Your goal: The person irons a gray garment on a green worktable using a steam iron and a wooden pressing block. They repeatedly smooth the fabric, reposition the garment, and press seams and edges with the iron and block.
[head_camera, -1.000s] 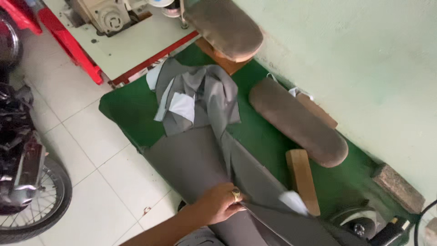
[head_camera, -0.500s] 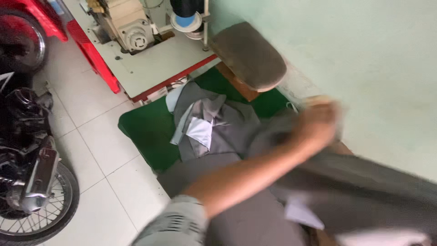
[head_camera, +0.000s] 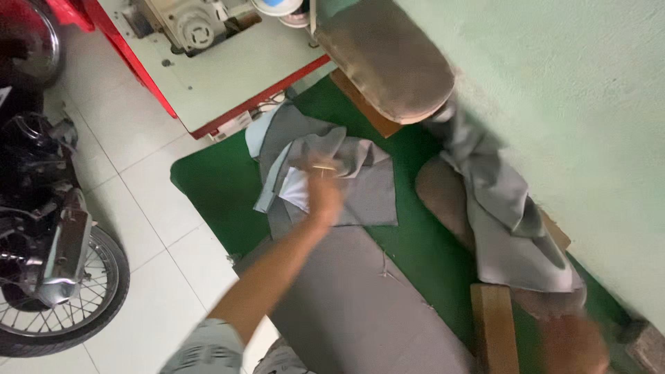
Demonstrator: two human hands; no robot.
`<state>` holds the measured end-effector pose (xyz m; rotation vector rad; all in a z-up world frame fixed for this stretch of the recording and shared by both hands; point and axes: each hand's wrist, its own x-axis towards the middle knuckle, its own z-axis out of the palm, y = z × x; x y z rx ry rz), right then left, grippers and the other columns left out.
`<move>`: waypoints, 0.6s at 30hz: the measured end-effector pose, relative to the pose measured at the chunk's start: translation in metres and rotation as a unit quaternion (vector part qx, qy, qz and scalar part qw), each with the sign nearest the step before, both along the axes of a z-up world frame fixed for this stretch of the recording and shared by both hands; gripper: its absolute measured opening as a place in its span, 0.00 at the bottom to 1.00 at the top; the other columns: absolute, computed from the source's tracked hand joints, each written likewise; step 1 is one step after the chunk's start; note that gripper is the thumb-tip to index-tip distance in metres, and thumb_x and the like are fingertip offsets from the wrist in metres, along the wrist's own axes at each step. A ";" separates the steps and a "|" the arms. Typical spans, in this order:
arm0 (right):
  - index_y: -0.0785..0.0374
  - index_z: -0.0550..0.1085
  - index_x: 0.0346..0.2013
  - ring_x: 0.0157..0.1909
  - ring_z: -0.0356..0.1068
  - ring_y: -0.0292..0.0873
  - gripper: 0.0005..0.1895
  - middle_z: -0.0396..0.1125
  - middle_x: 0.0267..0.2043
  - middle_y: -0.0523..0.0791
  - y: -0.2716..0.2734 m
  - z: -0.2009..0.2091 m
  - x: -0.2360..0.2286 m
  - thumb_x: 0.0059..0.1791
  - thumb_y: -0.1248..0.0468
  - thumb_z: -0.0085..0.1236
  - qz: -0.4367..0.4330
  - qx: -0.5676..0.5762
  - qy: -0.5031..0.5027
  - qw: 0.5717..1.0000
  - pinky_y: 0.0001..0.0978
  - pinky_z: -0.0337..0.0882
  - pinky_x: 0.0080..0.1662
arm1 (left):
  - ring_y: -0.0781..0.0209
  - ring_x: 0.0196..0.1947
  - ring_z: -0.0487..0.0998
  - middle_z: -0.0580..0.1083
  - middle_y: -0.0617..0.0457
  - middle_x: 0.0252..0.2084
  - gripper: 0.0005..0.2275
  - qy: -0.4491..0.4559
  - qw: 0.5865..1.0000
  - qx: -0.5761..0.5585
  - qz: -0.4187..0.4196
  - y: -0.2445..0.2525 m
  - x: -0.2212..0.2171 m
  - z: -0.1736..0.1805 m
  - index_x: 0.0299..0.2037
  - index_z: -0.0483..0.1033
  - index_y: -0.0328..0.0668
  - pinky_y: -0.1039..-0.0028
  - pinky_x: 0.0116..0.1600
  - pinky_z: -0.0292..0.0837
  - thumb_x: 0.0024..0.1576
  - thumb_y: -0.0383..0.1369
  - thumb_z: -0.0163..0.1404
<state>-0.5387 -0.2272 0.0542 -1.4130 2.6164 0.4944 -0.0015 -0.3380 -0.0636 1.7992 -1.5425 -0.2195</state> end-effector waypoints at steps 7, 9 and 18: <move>0.66 0.69 0.66 0.51 0.71 0.48 0.30 0.70 0.52 0.55 0.176 -0.077 0.121 0.49 0.69 0.62 -0.100 -0.431 -0.413 0.796 0.38 0.71 0.46 | 0.53 0.23 0.70 0.66 0.52 0.20 0.21 0.012 0.938 0.316 0.142 0.059 0.149 0.089 0.19 0.64 0.46 0.59 0.29 0.62 0.57 0.49 0.53; 0.74 0.65 0.70 0.53 0.72 0.54 0.37 0.69 0.55 0.62 0.211 -0.075 0.152 0.46 0.70 0.63 -0.058 -0.381 -0.421 0.821 0.41 0.72 0.48 | 0.56 0.17 0.64 0.61 0.53 0.16 0.20 0.017 0.956 0.271 0.108 0.064 0.136 0.120 0.20 0.61 0.46 0.59 0.25 0.60 0.61 0.41 0.54; 0.77 0.78 0.52 0.42 0.76 0.57 0.23 0.76 0.41 0.63 0.212 0.058 0.256 0.53 0.58 0.52 -0.326 -0.133 -0.696 0.626 0.43 0.73 0.44 | 0.49 0.32 0.78 0.76 0.41 0.33 0.07 0.773 0.633 0.044 -0.013 0.146 -0.051 0.301 0.32 0.73 0.35 0.50 0.28 0.78 0.43 0.20 0.48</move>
